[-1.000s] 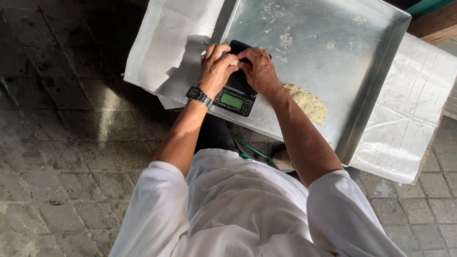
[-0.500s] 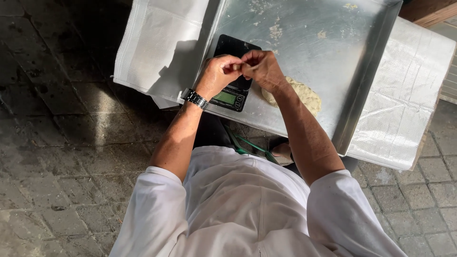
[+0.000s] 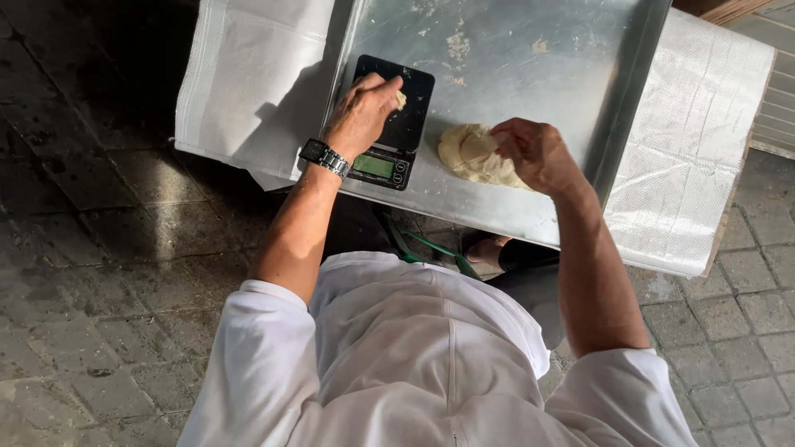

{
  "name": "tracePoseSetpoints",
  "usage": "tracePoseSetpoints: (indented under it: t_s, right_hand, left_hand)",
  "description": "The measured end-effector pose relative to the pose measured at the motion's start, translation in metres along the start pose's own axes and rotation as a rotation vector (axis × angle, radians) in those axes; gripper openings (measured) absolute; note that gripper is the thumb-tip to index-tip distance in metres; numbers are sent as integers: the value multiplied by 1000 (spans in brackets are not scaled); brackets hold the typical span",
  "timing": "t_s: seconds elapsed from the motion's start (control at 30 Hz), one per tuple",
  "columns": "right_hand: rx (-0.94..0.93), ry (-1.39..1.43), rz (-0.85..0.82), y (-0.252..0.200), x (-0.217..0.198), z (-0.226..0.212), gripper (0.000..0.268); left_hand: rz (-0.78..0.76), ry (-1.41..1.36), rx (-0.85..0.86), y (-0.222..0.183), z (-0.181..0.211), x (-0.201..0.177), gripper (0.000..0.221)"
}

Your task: Kneading a small piece of dough on a metal tray and portioning it into smaller pieces using a digital scale.

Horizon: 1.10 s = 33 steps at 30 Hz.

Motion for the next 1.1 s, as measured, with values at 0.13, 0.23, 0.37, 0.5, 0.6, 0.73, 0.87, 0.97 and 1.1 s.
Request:
tracePoseSetpoints:
  t_s: [0.13, 0.23, 0.37, 0.5, 0.6, 0.73, 0.87, 0.97, 1.1]
  right_hand:
    - [172, -112, 156, -27, -14, 37, 11]
    - [233, -211, 157, -34, -5, 48, 10]
    - [307, -253, 183, -33, -10, 44, 11]
    - [288, -201, 244, -50, -19, 35, 15]
    - [188, -174, 390, -58, -31, 14, 23]
    - [177, -212, 524, -70, -44, 14, 35]
    - [154, -182, 633, -70, -50, 16, 26]
    - [136, -94, 686, -64, -42, 20, 21]
    - [109, -62, 707, -56, -20, 24, 15]
  left_hand:
    - [19, 39, 10, -2, -3, -3, 44]
    - [32, 56, -29, -4, -14, 1, 26]
    - [108, -39, -28, 0, -13, -16, 9]
    - [143, -248, -246, -9, -30, -44, 13]
    - [226, -179, -270, -20, -39, -67, 20]
    - [369, -188, -129, -53, -10, -128, 21]
    - [427, -385, -189, -84, 22, -193, 21]
    - [387, -406, -173, -95, 40, -222, 20]
    - [405, -397, -330, -101, -40, -193, 19]
Point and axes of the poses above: each hand's wrist, its own y-axis towards the middle knuckle, its own x-axis out of the palm, z = x × y, the point moved 10 cm from there along y, towards the middle knuckle, and after that the axes turned 10 degrees about -x, right-handed, at the moved point
